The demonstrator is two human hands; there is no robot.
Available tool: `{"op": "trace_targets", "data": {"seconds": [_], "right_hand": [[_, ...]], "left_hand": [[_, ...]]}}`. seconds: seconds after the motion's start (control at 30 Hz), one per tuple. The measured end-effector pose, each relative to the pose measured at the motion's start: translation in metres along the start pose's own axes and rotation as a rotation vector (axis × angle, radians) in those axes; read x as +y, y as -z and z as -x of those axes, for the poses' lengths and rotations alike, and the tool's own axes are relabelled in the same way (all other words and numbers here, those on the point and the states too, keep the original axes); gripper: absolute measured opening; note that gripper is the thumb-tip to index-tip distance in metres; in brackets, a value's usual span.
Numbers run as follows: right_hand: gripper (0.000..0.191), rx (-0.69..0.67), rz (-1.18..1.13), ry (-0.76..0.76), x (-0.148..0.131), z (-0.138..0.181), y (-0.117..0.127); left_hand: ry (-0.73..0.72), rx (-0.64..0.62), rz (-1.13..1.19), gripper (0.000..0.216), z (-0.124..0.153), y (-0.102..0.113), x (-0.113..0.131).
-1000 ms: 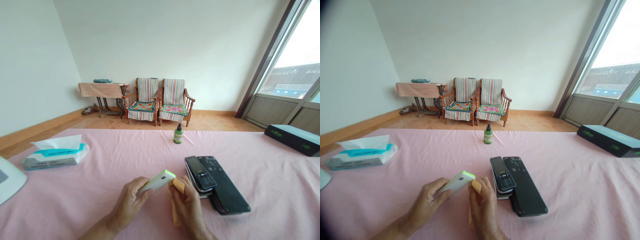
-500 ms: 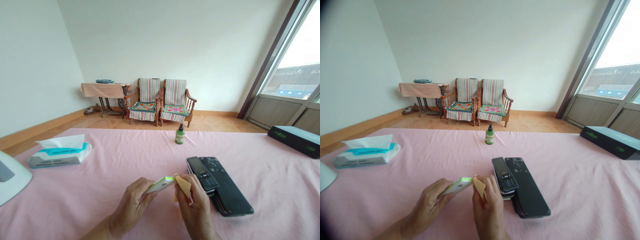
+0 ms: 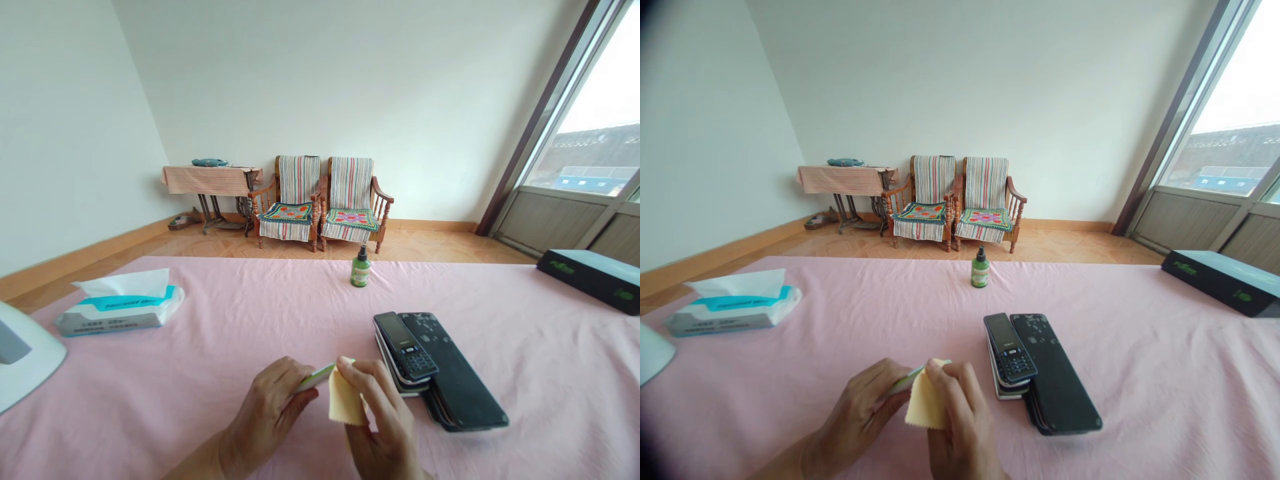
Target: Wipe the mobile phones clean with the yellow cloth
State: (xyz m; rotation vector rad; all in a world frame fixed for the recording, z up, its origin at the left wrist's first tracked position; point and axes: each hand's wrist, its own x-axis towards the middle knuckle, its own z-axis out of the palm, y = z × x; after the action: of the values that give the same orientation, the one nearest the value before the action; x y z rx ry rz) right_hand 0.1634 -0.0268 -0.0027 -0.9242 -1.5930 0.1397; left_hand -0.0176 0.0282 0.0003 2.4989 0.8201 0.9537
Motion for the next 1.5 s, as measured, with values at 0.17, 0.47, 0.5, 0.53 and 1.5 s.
{"op": "trace_targets", "data": {"seconds": [0.17, 0.47, 0.5, 0.53, 1.5], "right_hand": [[0.056, -0.049, 0.068, -0.048, 0.01, 0.0, 0.005], [0.023, 0.008, 0.044, -0.236, 0.012, -0.001, -0.001], [0.014, 0.013, 0.048, -0.282, 0.013, -0.001, -0.002], [0.008, 0.016, 0.057, -0.326, 0.015, -0.001, -0.004], [0.013, 0.045, -0.199, -0.261, -0.001, -0.001, -0.002]], "left_hand": [[0.044, -0.011, 0.021, 0.016, -0.001, -0.001, -0.003], [0.098, -0.026, 0.041, 0.016, 0.002, -0.005, -0.01], [0.105, -0.022, 0.044, 0.016, 0.001, -0.005, -0.01], [0.112, -0.016, 0.051, 0.016, 0.001, -0.005, -0.01], [-0.003, -0.011, 0.231, 0.018, -0.003, -0.001, -0.005]]}}
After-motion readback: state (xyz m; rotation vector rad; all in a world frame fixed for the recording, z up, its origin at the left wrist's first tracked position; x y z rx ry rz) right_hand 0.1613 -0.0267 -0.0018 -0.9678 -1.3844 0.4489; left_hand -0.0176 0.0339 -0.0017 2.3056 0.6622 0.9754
